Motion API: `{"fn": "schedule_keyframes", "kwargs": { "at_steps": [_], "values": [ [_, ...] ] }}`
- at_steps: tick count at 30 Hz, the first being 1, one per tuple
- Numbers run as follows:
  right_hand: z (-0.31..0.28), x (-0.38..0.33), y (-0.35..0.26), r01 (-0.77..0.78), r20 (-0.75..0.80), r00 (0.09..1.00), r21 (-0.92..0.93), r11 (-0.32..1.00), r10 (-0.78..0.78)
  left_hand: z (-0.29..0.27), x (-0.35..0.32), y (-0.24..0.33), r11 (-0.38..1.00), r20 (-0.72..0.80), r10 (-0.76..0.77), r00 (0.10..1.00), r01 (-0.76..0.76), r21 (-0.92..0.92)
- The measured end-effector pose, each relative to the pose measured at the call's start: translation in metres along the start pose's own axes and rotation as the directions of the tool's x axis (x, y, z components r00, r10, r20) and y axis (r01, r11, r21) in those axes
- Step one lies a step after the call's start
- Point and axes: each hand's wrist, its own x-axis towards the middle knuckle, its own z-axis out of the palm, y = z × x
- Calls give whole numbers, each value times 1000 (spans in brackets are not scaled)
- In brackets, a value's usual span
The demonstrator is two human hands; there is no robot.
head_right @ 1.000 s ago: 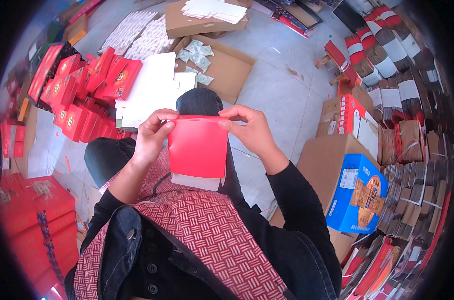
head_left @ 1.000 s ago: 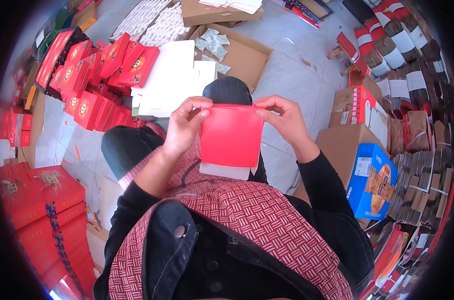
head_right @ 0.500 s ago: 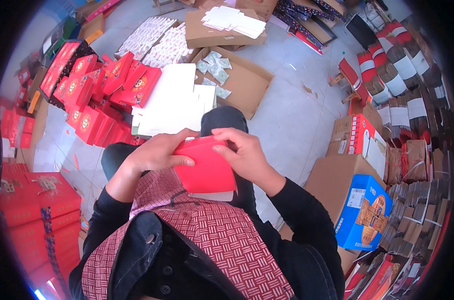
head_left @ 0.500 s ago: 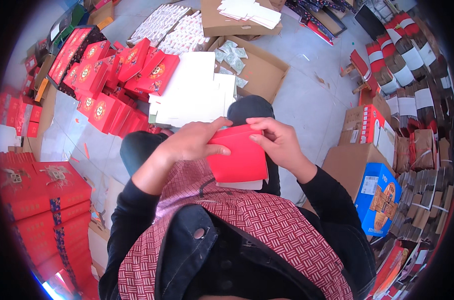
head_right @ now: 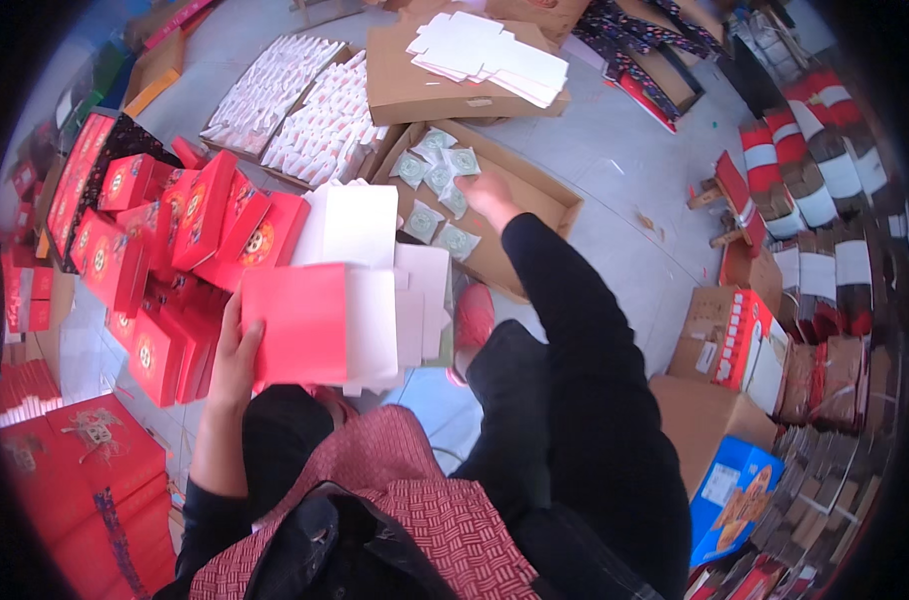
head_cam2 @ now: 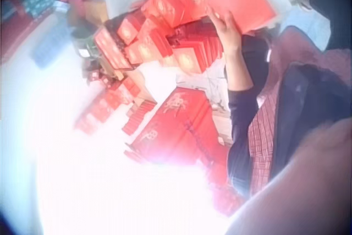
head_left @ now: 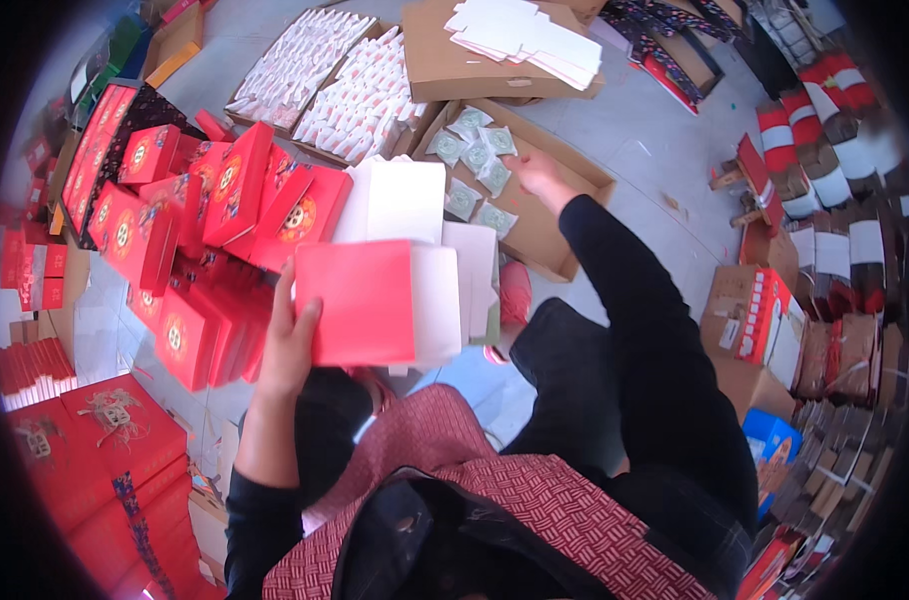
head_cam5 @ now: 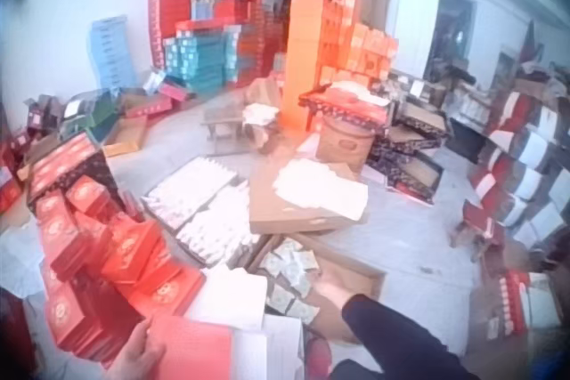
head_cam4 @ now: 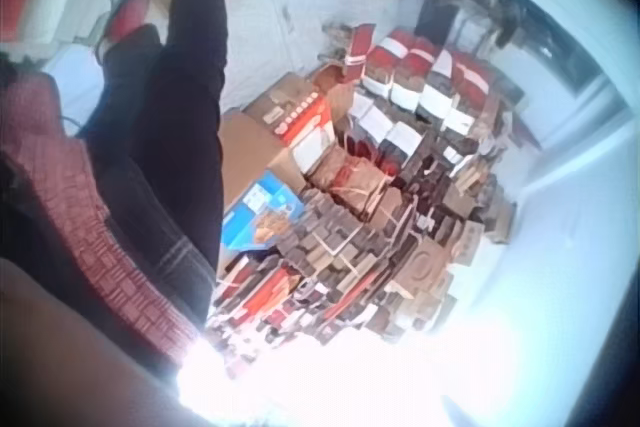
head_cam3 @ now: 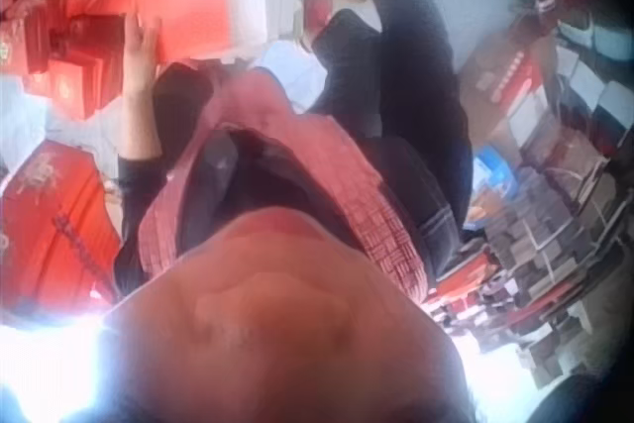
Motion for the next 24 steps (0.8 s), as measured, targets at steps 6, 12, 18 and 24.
{"fn": "schedule_keyframes", "kwargs": {
  "at_steps": [6, 12, 18, 24],
  "values": [
    [126, 118, 39, -104, -168, 983, -155, 982, 77, -3, 15, 23, 987, -68, -81, 994, 90, 130],
    [115, 147, 117, -192, -30, 981, 20, 981, 192, -16, 19, 8, 977, -173, -213, 962, 209, -42],
    [-3, 28, -36, -71, 290, 922, 776, 626, -256, -18, 12, 16, 983, -329, -108, 938, 51, -179],
    [-75, -183, -193, 327, 207, 685, 769, 549, -699, 2, -10, 32, 902, -363, 107, 926, -244, -357]
  ]
}}
